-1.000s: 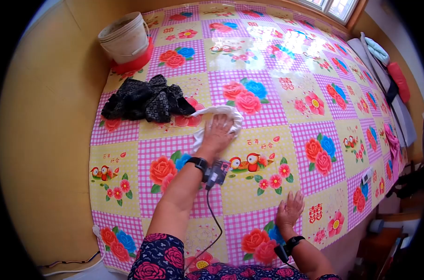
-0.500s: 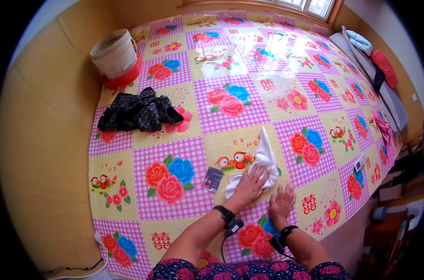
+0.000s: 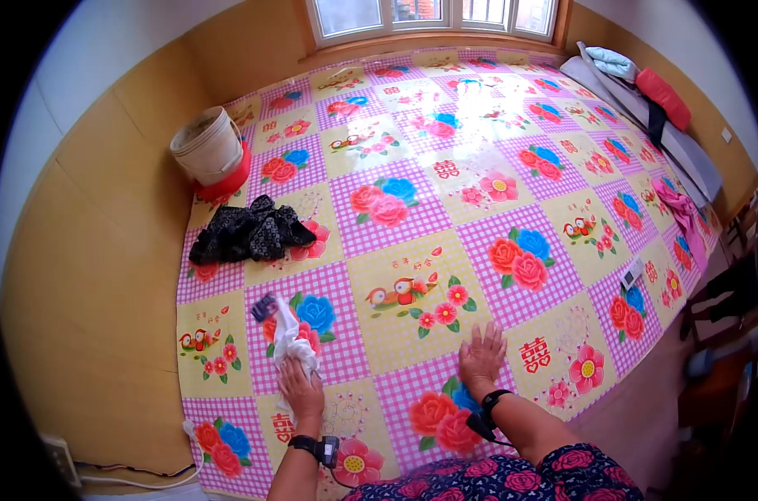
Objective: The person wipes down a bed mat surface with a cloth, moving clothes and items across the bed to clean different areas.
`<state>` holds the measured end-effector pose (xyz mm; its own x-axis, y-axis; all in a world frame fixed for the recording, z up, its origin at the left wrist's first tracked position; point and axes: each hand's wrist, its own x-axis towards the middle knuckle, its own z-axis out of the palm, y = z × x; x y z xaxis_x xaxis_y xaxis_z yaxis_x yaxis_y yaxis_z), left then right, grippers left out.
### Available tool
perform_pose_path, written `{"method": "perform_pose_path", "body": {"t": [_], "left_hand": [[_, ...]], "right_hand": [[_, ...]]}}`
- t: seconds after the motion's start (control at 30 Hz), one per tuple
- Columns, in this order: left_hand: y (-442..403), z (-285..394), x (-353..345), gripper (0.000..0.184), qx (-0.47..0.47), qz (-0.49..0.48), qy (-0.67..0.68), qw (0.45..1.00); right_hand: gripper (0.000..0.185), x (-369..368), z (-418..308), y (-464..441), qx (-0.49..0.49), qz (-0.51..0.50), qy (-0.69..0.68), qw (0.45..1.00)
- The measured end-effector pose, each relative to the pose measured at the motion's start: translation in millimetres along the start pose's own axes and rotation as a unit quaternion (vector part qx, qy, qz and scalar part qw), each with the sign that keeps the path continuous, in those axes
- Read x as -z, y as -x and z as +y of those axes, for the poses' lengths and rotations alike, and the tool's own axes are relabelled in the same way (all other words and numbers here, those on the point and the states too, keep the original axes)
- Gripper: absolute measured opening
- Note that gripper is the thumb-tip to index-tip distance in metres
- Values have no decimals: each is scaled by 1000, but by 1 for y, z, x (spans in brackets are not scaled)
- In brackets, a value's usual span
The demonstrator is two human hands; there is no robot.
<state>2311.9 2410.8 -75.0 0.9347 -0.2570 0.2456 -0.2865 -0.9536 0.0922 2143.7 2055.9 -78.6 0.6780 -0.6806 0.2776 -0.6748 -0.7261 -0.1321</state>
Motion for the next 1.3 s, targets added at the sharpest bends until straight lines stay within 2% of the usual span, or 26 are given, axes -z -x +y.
{"method": "perform_pose_path", "body": {"t": [0.27, 0.33, 0.43, 0.47, 0.6, 0.7, 0.83, 0.9, 0.93, 1.3], "left_hand": [[-4, 8, -8, 64, 20, 46, -17, 999], [-4, 10, -10, 64, 23, 44, -16, 999], [-4, 9, -9, 63, 18, 51, -22, 998], [-4, 9, -9, 62, 16, 56, -22, 998], [-4, 6, -10, 62, 9, 60, -27, 998], [-4, 5, -12, 62, 10, 54, -31, 998], [-4, 10, -9, 61, 21, 49, -36, 998], [-4, 9, -10, 61, 24, 44, -34, 998], [-4, 9, -9, 61, 21, 43, -32, 998], [-6, 7, -9, 63, 35, -2, -45, 998]], "right_hand": [[57, -5, 1, -4, -7, 8, -19, 1000], [55, -3, 3, -7, 2, 40, -11, 999], [52, 2, 13, -10, 27, 36, -56, 997], [46, 11, 20, -14, 53, 54, -79, 994], [41, 29, 87, -29, 170, -35, -174, 969], [45, 27, 157, -33, 118, -35, -54, 991], [51, 18, 251, -50, -63, -14, 64, 996], [50, 16, 271, -65, -215, 14, 51, 975], [48, 15, 274, -68, -222, 44, 63, 972], [44, 10, 268, -71, -219, 74, 119, 965]]}}
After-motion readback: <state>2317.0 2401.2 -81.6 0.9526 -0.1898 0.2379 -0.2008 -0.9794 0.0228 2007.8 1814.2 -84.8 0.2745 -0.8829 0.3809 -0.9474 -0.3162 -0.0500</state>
